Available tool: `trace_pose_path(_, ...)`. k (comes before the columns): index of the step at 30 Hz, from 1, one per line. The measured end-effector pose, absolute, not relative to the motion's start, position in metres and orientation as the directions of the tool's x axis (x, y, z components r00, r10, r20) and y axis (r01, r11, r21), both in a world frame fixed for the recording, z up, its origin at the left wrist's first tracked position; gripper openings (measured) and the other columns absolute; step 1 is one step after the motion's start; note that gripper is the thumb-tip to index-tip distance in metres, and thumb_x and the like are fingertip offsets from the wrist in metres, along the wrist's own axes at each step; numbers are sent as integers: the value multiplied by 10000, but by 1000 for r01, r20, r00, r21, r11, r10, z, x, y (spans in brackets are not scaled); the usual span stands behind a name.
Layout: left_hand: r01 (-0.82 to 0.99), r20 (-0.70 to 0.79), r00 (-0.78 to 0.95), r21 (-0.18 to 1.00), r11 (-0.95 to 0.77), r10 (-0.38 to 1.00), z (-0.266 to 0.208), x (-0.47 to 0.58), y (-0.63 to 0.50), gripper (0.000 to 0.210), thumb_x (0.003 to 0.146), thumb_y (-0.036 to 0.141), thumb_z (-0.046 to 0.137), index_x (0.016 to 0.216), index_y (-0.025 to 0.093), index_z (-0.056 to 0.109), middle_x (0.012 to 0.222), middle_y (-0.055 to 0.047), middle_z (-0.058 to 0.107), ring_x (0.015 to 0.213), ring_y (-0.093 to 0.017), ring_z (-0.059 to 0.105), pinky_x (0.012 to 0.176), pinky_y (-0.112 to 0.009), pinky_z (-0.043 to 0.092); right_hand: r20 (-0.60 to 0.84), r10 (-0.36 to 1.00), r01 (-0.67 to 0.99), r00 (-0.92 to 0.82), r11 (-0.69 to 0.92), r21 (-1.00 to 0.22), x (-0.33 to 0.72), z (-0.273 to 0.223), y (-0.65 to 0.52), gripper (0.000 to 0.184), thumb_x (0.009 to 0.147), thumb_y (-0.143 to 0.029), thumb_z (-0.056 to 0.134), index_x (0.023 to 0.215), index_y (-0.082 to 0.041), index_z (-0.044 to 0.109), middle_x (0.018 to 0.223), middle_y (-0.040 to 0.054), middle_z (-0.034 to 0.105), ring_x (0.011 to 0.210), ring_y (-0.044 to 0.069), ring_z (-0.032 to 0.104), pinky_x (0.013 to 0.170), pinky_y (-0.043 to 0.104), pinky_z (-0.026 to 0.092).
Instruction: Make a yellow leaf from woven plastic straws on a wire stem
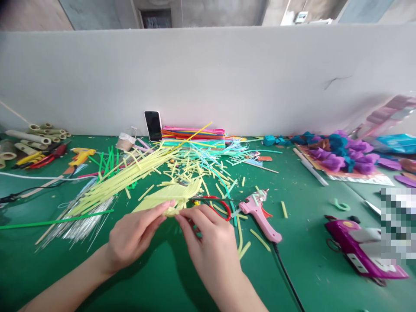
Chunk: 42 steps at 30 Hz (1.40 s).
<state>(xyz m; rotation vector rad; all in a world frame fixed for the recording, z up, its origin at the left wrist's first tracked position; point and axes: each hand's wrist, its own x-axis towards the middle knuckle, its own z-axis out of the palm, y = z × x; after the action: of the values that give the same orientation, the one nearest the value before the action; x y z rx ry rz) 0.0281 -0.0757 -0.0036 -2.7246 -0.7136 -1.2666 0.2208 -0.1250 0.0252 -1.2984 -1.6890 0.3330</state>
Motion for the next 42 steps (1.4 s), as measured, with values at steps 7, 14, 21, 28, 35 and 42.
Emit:
trace_pose_path(7,359,738,605,82,-930,299,-9,27,-75,603,892,6,542,1463,59,352,1275,-157,654,1187,-193,621,1004,-282,517,289,956,584,55,204,-785,222,34,-118,98,847,-259,680,772,-248,742,715,-2,735,605,159,666,587,259,506)
trace_pose_path(14,484,808,494,51,-874,321,-8,24,-71,642,868,28,614,1460,104,378,1180,-114,714,1014,-163,710,913,-207,554,-58,991,116,124,-73,-991,220,32,-133,277,789,-461,731,780,-202,634,771,48,735,695,184,698,647,277,557)
trace_pose_path(21,237,714,690,-71,-969,117,-4,26,-71,517,998,136,299,1500,23,247,1237,-215,659,1292,-271,513,989,-395,541,-289,936,-526,-200,-351,-775,217,25,-129,315,908,-442,617,1047,-173,704,1073,88,726,989,191,683,896,324,533)
trace_pose_path(28,266,652,723,42,-963,228,-5,29,-70,590,968,304,511,1463,70,292,1271,-179,652,1275,-234,544,1073,-382,468,-272,955,-486,-121,-296,-822,214,20,-112,339,750,-320,810,1046,-183,717,912,34,731,742,104,636,652,183,479)
trace_pose_path(35,626,598,463,302,-719,654,25,21,-46,679,896,427,600,1471,223,302,1572,-145,305,1455,-311,261,1167,-527,273,-218,954,-278,-205,-270,-922,227,23,-109,364,813,-452,726,1051,-178,699,851,18,695,752,114,579,704,207,440)
trace_pose_path(42,754,198,465,423,-503,863,44,9,-15,745,736,717,609,1309,248,530,1282,-112,588,1185,-318,553,981,-470,448,-300,912,-30,-280,-321,-947,236,11,-103,516,796,-532,707,1140,-172,573,752,-40,565,651,90,408,598,218,319)
